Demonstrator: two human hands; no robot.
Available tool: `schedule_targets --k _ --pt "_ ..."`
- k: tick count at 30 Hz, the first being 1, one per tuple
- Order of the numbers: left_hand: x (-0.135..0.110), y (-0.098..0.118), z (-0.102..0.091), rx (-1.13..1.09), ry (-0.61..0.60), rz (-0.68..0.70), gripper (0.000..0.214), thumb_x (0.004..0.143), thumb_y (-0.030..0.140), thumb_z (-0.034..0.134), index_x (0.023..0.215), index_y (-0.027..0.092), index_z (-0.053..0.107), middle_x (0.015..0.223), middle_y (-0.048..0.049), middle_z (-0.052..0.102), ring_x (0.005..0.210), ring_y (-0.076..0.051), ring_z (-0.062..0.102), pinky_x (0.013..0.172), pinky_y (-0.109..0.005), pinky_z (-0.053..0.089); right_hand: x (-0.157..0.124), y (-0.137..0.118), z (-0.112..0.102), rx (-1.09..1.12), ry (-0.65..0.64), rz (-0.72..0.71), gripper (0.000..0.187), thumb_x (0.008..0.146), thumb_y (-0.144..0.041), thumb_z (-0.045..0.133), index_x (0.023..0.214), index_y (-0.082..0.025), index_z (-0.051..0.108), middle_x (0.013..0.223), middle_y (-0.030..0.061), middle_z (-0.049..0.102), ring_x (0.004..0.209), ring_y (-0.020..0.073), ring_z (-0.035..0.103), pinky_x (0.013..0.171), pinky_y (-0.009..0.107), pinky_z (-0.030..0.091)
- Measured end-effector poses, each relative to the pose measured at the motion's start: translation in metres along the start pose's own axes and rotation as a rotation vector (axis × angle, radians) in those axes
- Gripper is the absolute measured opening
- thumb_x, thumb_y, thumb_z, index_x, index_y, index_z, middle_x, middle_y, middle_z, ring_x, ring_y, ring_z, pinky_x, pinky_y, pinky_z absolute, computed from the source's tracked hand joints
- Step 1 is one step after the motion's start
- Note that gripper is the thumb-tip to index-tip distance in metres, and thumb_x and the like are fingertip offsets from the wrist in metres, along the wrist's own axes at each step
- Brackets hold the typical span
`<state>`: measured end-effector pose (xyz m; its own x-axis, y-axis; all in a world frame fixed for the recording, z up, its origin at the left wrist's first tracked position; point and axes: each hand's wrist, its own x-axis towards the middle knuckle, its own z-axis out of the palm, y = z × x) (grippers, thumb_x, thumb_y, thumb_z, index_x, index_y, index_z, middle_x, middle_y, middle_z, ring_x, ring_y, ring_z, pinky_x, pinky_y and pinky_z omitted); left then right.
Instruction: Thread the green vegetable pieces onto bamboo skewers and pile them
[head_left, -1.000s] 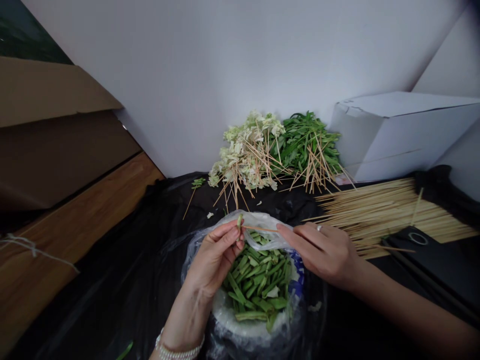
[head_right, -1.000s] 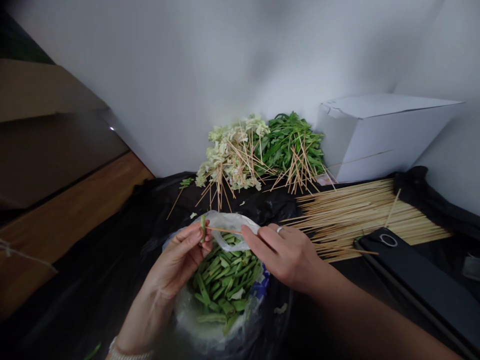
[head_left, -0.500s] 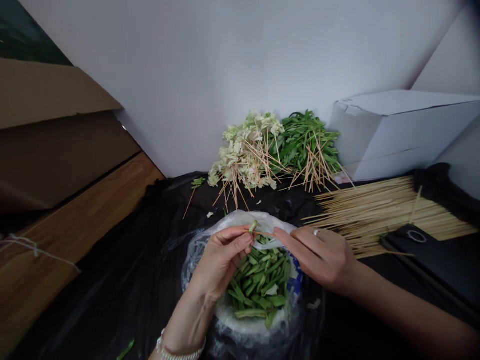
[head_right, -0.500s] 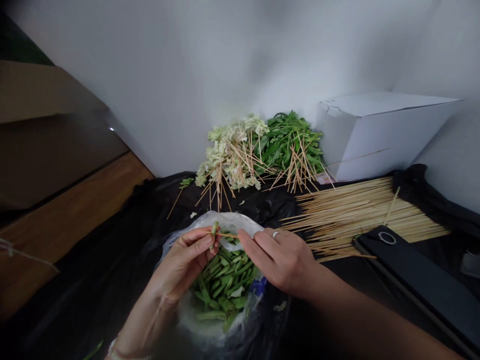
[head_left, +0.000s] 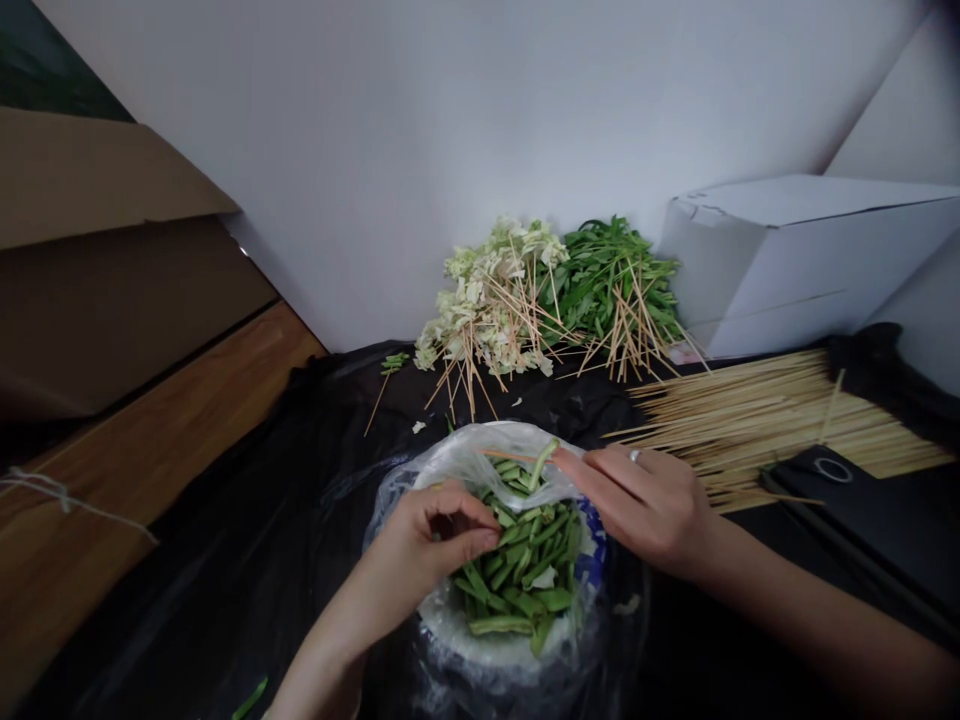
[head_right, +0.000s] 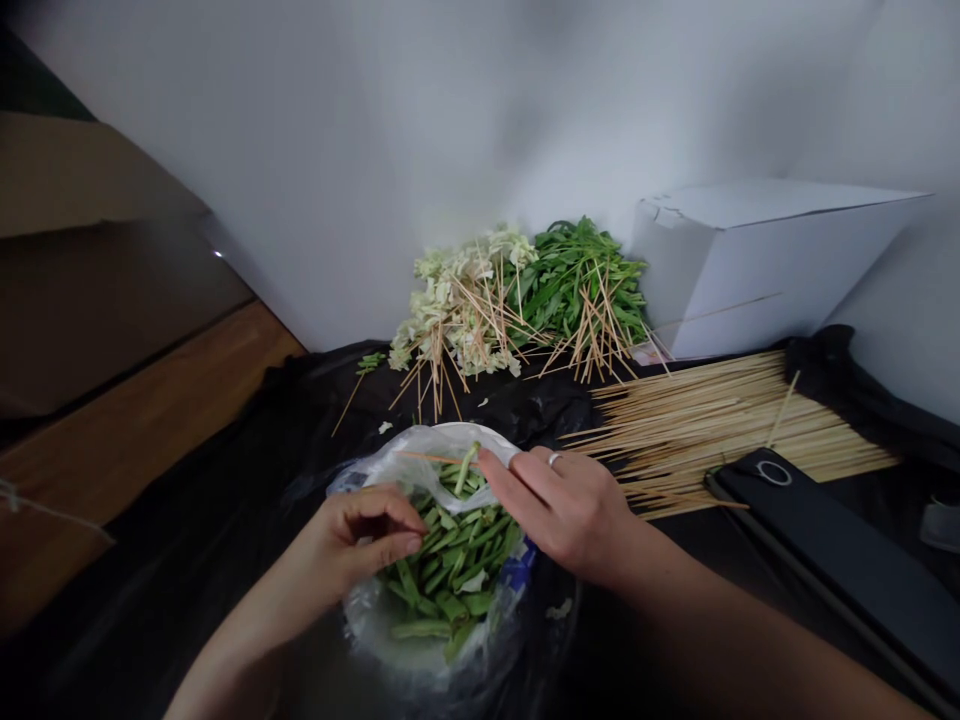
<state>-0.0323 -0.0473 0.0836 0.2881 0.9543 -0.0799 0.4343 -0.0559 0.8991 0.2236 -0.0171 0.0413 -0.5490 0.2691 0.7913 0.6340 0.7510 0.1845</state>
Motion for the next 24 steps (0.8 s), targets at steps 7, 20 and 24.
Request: schedule_targets --k 7,20,24 --pt "-0.006 -0.006 0.023 0.705 0.016 0.048 0.012 0.08 0.019 0.068 0.088 0.022 0.076 0.089 -0.007 0.068 0.088 -0.026 0.061 0.077 -0.037 0.044 0.0 -0.004 0.001 0.015 -0.028 -0.026 0.036 0.091 -0.009 0.053 0.127 -0.006 0.056 0.079 0.0056 0.064 0.067 0.014 0.053 0.058 0.029 0.038" --pt "0.002 0.0 0.007 -0.064 0.106 0.037 0.011 0.087 0.029 0.063 0.089 0.019 0.067 0.087 -0.0049 0.071 0.08 -0.018 0.063 0.075 -0.029 0.048 0.0 -0.001 0.001 0.014 -0.008 0.002 0.036 0.091 -0.01 0.055 0.126 -0.009 0.056 0.081 0.0046 0.066 0.066 0.0125 0.053 0.058 0.029 0.037" --pt "0.007 -0.002 0.005 -0.529 0.182 -0.044 0.014 0.088 0.032 0.065 0.091 0.019 0.061 0.086 -0.0029 0.072 0.075 -0.012 0.063 0.066 -0.021 0.049 0.0 0.0 0.002 0.001 -0.001 0.015 0.036 0.091 -0.006 0.048 0.125 -0.011 0.056 0.08 0.0036 0.065 0.063 0.0116 0.052 0.056 0.029 0.035"
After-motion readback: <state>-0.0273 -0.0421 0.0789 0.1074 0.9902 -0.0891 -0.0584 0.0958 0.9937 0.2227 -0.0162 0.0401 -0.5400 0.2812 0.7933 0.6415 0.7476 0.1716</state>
